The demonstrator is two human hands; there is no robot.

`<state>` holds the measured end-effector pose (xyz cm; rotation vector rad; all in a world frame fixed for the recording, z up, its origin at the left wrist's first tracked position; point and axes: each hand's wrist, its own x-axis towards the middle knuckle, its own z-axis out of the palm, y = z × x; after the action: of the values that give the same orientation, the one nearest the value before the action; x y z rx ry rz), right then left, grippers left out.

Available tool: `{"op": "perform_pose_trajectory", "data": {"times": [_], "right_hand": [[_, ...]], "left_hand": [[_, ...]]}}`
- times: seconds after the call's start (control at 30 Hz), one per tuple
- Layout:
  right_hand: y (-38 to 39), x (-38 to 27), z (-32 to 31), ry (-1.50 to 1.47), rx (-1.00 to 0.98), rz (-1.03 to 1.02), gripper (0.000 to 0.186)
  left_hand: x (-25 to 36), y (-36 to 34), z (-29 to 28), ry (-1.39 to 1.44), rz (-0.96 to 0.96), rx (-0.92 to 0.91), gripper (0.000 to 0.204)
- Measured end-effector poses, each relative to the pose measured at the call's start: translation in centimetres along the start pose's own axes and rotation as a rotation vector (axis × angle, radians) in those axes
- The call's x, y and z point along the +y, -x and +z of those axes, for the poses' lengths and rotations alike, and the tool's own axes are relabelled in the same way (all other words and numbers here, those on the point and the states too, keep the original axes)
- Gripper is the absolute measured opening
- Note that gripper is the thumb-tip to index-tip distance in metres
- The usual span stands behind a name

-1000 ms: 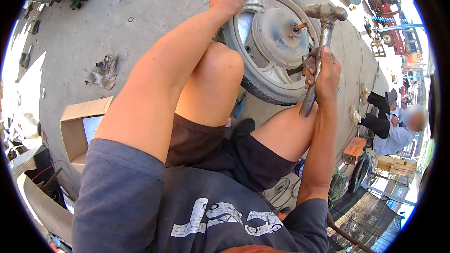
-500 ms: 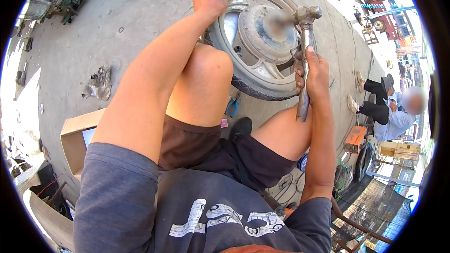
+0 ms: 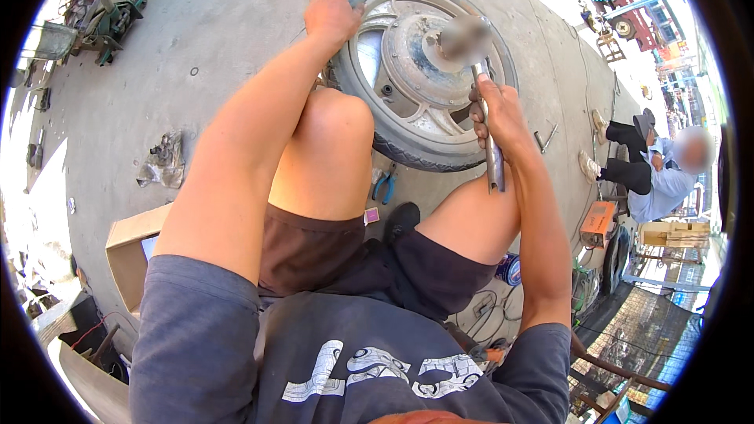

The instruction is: The person sits on the ground and uses a hammer and a metal tool to work on a motorcycle tire mounted on a stand. They repeatedly strike the tire rim and adjust the tool around the wheel hub.

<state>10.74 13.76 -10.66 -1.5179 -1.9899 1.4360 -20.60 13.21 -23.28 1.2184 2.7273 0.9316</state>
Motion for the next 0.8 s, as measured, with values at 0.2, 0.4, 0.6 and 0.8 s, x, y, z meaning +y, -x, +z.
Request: {"op": "perform_pose_trajectory", "data": {"times": [0.2, 0.4, 0.6, 0.8], "right_hand": [[2.3, -1.8, -0.2, -0.181, 0.044, -0.348, 0.05], [0.3, -0.8, -0.3, 0.019, -0.025, -0.062, 0.049], [1.5, -0.9, -0.2, -0.158, 0.041, -0.245, 0.052], [0.6, -1.4, 0.7, 0.02, 0.009, -0.035, 0.05]], "left_hand": [[1.0, -0.4, -2.4, 0.03, -0.024, 0.0, 0.064], [0.8, -0.6, -2.0, 0.021, -0.027, 0.011, 0.064], [1.1, -0.4, -2.0, 0.024, -0.024, 0.004, 0.065], [0.6, -0.9, -2.1, 0.038, -0.013, 0.022, 0.065]]}}
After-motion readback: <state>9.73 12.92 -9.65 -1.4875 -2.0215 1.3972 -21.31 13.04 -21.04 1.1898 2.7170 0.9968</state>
